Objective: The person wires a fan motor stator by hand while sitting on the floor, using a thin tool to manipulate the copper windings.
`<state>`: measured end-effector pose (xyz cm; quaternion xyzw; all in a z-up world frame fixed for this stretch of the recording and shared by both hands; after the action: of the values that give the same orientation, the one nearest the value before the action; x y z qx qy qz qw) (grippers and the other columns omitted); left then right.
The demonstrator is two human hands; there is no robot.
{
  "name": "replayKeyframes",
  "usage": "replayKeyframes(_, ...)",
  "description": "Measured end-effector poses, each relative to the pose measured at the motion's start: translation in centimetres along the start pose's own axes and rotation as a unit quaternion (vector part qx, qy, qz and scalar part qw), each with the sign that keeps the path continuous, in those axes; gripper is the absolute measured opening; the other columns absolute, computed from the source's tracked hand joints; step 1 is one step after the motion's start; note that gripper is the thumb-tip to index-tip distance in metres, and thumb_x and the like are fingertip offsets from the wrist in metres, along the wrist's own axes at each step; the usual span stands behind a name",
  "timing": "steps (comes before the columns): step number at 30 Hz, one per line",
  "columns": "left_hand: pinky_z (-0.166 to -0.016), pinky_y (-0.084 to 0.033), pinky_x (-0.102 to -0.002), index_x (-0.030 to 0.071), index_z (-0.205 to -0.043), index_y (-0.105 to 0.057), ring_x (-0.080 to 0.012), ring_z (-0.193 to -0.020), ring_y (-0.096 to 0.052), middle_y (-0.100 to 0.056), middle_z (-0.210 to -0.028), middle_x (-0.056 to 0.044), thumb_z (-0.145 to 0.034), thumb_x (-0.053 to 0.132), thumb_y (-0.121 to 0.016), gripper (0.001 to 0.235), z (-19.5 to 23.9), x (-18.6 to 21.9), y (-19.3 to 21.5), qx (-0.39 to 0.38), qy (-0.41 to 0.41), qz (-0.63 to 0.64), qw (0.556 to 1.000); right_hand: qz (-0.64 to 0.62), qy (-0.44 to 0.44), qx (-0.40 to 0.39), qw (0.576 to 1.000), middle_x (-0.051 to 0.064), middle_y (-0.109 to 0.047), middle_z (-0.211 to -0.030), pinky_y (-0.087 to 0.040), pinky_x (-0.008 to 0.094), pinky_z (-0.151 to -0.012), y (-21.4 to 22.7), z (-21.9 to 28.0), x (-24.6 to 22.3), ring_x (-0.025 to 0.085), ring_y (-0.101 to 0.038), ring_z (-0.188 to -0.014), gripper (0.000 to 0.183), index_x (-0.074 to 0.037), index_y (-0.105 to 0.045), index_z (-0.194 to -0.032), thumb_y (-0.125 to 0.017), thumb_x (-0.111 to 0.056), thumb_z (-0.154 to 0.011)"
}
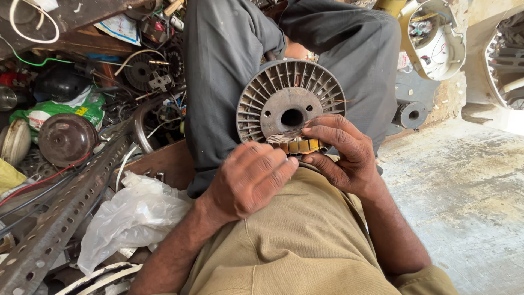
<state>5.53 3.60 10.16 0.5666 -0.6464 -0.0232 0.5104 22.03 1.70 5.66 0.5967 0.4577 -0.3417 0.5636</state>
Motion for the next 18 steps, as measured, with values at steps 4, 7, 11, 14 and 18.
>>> replayKeyframes(4,-0.077,-0.058,-0.038,-0.002,-0.108,-0.073,-0.0231,-0.090,-0.068,-0.068,-0.099,-0.010,-0.088,0.009,-0.076,0.023,-0.1,0.6,-0.2,0.001,-0.016,-0.019,1.000,-0.011,-0.008,0.001,1.000,0.014,-0.068,-0.123,-0.058,0.034,-0.100,0.0,0.0,0.1,0.025,-0.068,-0.118,0.042,-0.003,-0.067,-0.125,-0.082,-0.019,-0.089)
replayKeyframes(7,-0.073,-0.056,-0.037,0.000,-0.106,-0.074,-0.0222,-0.087,-0.068,-0.067,-0.096,-0.009,-0.088,0.007,-0.077,0.019,-0.4,0.2,-0.1,0.015,0.010,0.001,1.000,-0.001,-0.008,0.003,1.000,0.014,-0.068,-0.122,-0.057,0.034,-0.099,0.0,0.0,0.0,0.025,-0.068,-0.117,0.042,-0.003,-0.068,-0.124,-0.083,-0.019,-0.089)
replayKeyframes(11,-0.071,-0.055,-0.038,0.002,-0.103,-0.073,-0.0216,-0.083,-0.067,-0.066,-0.092,-0.007,-0.089,0.005,-0.078,0.016,-0.6,-0.7,0.4,0.034,0.051,0.051,0.997,-0.001,-0.005,-0.003,1.000,0.014,-0.068,-0.121,-0.057,0.033,-0.097,-0.1,0.0,-0.2,0.024,-0.069,-0.115,0.043,-0.003,-0.068,-0.124,-0.083,-0.019,-0.088)
replayKeyframes(14,-0.071,-0.055,-0.038,0.002,-0.102,-0.071,-0.0236,-0.082,-0.067,-0.066,-0.093,-0.009,-0.090,0.010,-0.081,0.018,-0.6,-1.2,0.6,0.051,0.075,0.070,0.993,0.003,-0.001,-0.006,1.000,0.014,-0.069,-0.121,-0.057,0.034,-0.097,-0.1,0.0,-0.4,0.025,-0.070,-0.115,0.042,-0.003,-0.068,-0.124,-0.083,-0.019,-0.088)
replayKeyframes(18,-0.077,-0.059,-0.035,0.004,-0.104,-0.070,-0.0226,-0.088,-0.071,-0.069,-0.097,-0.008,-0.093,0.008,-0.079,0.015,-0.6,-2.9,0.6,0.087,0.143,0.158,0.973,-0.011,0.000,-0.018,1.000,0.015,-0.069,-0.122,-0.057,0.035,-0.099,-0.1,0.0,-0.2,0.026,-0.069,-0.118,0.041,-0.003,-0.068,-0.123,-0.082,-0.020,-0.088)
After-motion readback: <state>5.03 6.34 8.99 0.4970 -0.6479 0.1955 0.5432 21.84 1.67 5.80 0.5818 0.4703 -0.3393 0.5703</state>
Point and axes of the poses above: each hand's wrist, its own z-axis away from the middle knuckle, its own y-axis out of the back of the hand, x = y × z, the point moved 9 cm from there along -z, towards the middle knuckle
